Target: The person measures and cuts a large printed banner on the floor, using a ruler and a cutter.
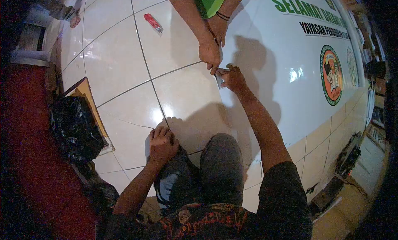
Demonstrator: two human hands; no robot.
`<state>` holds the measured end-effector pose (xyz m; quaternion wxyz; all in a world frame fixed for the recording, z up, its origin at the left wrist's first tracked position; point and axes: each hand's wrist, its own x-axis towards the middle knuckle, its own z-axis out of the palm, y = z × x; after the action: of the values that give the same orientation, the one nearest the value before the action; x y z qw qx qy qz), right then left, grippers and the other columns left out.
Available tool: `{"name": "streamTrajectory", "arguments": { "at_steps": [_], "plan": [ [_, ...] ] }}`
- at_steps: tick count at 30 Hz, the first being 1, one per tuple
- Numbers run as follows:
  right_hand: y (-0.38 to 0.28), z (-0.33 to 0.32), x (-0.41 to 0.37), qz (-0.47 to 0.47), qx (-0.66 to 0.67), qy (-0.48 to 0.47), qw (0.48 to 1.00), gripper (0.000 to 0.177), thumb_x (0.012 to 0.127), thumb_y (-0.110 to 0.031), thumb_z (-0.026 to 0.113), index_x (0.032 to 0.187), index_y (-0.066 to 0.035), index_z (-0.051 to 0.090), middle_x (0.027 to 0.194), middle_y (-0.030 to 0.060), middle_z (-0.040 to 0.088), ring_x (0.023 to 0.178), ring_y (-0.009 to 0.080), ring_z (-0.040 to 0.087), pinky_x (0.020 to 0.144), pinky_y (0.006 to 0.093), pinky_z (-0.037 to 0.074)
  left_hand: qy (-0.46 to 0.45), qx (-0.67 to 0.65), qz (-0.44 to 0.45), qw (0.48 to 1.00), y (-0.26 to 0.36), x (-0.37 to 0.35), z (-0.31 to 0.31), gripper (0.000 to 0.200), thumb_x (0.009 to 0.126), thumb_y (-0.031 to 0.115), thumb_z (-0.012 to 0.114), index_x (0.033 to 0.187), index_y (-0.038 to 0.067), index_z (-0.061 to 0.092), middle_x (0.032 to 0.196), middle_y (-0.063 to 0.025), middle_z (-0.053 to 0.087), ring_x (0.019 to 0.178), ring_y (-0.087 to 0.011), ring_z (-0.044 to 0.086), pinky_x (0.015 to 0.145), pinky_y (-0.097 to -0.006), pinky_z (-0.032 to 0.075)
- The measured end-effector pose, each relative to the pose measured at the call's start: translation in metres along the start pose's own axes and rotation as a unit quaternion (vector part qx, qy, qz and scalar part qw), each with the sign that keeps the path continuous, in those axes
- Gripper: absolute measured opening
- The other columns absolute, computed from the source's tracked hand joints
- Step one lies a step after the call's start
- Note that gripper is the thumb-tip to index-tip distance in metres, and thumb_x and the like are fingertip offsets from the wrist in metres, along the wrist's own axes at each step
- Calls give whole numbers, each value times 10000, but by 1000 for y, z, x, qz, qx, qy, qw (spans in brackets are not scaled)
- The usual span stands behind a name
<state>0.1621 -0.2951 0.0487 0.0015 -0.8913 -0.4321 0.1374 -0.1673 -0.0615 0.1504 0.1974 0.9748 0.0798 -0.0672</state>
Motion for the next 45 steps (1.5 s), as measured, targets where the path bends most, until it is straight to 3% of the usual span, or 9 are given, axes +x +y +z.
{"name": "streamTrajectory", "arguments": {
  "at_steps": [18, 20, 23, 27, 29, 33, 36, 41, 45],
  "plan": [
    [1, 7, 0, -3, -5, 24, 1000, 695, 607, -312, 854, 1255, -191, 635, 1262, -71, 614, 1202, 317, 530, 959, 468, 461, 12, 2, 4, 1000, 0, -1, 2, 335, 750, 242, 680, 987, 4, 680, 1135, -136, 641, 1193, -346, 543, 1048, -533, 376],
    [2, 6, 4, 6, 8, -33, 999, 716, 597, -317, 857, 1261, -178, 630, 1254, -59, 617, 1200, 319, 531, 958, 461, 463, 14, -2, 3, 1000, 0, -1, 2, 339, 752, 243, 679, 995, 5, 679, 1139, -135, 639, 1198, -345, 539, 1050, -534, 374],
    [3, 12, 2, 11, 23, 4, 1000, 722, 588, -322, 859, 1255, -163, 632, 1243, -50, 619, 1190, 319, 534, 957, 464, 462, 11, -3, 2, 1000, -4, -3, 5, 343, 754, 244, 677, 1004, 9, 679, 1142, -132, 639, 1200, -345, 539, 1050, -532, 372],
    [1, 5, 1, 7, 19, -31, 999, 688, 589, -325, 855, 1224, -155, 655, 1233, -45, 621, 1195, 313, 527, 957, 459, 464, 6, -2, 7, 1000, -4, -2, 4, 344, 754, 242, 680, 1009, 11, 680, 1146, -134, 638, 1191, -342, 546, 1041, -535, 382],
    [1, 6, -2, 0, 5, 3, 1000, 647, 589, -326, 847, 1189, -152, 678, 1239, -53, 622, 1190, 306, 520, 952, 458, 469, 9, 3, 8, 1000, -4, -3, 4, 345, 756, 244, 680, 1010, 11, 680, 1147, -135, 638, 1189, -341, 548, 1040, -535, 383],
    [1, 6, -2, 11, 9, -15, 1000, 625, 600, -338, 841, 1177, -154, 688, 1257, -69, 616, 1187, 295, 514, 956, 456, 463, 10, 3, 13, 1000, -4, -3, 4, 334, 760, 256, 687, 993, 16, 685, 1137, -138, 641, 1183, -339, 550, 1043, -531, 382],
    [5, 14, -3, -35, 11, 61, 998, 632, 584, -310, 861, 1157, -138, 657, 1188, -28, 647, 1136, 288, 533, 889, 448, 470, 6, 5, 11, 1000, -4, -2, 3, 321, 759, 259, 690, 970, 18, 686, 1124, -139, 642, 1177, -340, 552, 1044, -530, 381],
    [1, 6, -5, -16, -4, 37, 999, 680, 601, -305, 859, 1225, -142, 643, 1260, -35, 628, 1148, 301, 533, 907, 452, 466, 23, -8, 10, 1000, -2, -1, 1, 312, 754, 259, 686, 953, 19, 686, 1117, -139, 644, 1176, -343, 553, 1045, -533, 380],
    [1, 10, -3, -3, 5, 19, 1000, 606, 611, -319, 848, 1176, -166, 689, 1329, -83, 602, 1209, 303, 519, 938, 472, 472, 21, 2, 10, 1000, -2, -2, 2, 320, 746, 259, 680, 957, 19, 686, 1118, -136, 645, 1180, -343, 552, 1042, -535, 380]
  ]
}}
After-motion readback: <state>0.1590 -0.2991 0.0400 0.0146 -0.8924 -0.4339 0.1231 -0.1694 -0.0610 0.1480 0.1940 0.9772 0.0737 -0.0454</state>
